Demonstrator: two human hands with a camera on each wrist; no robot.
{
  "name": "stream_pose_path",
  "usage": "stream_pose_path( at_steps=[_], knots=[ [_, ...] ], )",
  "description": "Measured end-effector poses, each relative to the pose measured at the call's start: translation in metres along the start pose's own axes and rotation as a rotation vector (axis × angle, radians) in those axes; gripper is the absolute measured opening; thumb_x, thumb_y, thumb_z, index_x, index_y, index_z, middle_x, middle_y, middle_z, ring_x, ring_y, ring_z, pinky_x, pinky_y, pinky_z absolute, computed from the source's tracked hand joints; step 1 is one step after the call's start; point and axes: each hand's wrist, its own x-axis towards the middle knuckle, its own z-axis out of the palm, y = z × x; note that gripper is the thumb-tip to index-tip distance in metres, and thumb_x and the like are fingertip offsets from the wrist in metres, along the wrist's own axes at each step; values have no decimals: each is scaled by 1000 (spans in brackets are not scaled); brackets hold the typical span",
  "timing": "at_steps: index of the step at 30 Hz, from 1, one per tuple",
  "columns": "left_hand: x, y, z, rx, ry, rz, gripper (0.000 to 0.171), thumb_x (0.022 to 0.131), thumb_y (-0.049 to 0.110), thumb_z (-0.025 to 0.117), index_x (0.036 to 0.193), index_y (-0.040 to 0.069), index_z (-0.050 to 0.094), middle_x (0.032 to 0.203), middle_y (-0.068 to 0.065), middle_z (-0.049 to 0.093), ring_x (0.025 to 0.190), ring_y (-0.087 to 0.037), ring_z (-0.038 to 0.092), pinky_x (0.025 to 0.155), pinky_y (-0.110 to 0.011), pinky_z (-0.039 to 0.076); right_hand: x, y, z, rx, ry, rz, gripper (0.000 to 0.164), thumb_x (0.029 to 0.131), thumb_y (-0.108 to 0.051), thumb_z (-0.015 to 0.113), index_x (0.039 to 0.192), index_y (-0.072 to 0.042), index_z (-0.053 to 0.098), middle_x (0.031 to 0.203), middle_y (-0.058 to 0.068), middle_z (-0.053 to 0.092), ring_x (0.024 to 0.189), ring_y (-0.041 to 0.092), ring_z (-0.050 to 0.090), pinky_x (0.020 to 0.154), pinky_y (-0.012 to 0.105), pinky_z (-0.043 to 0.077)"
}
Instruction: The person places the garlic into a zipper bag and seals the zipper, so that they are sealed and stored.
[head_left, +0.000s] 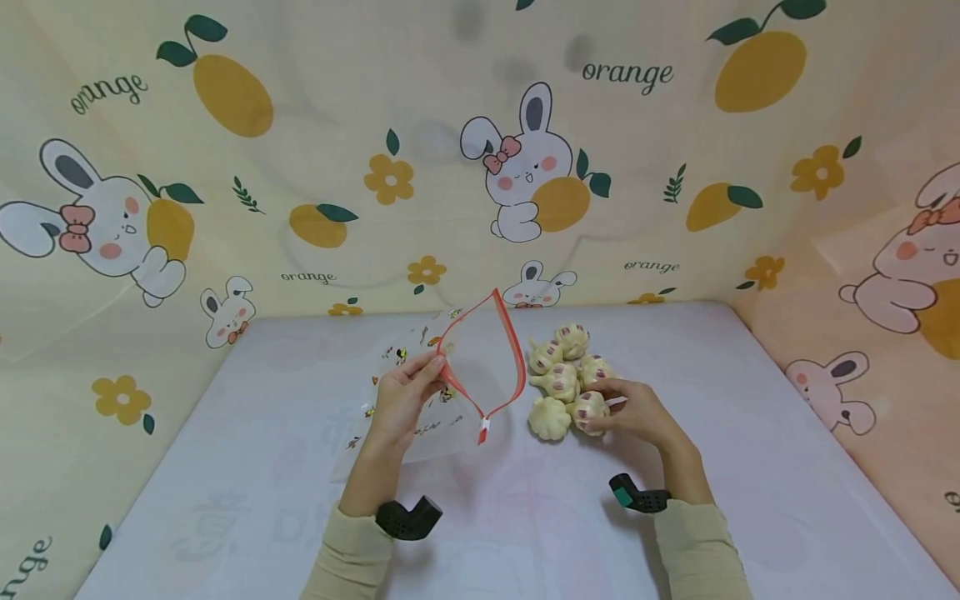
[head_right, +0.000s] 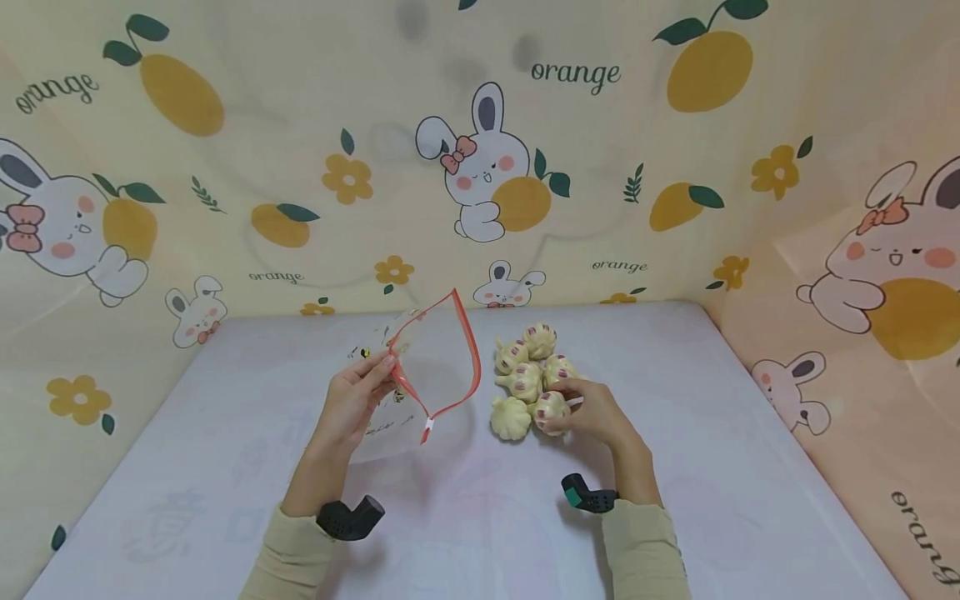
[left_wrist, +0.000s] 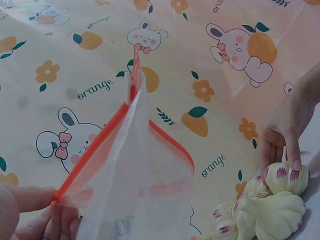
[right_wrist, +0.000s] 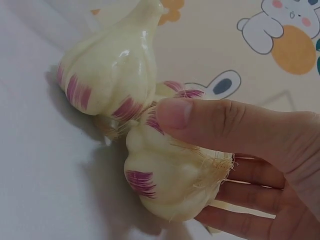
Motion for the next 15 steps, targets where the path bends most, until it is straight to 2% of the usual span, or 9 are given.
stream_pose_path(
  at_steps=[15],
  knots=[
    [0,0,-1,-18,-23,9,35,96,9,56,124,-12,56,76,11,69,72,-4,64,77,-16,57,-5,-9,-9,-9,6,15,63,70,-24,86,123,1,62,118,27,64,95,31,68,80,34,58]
  ],
)
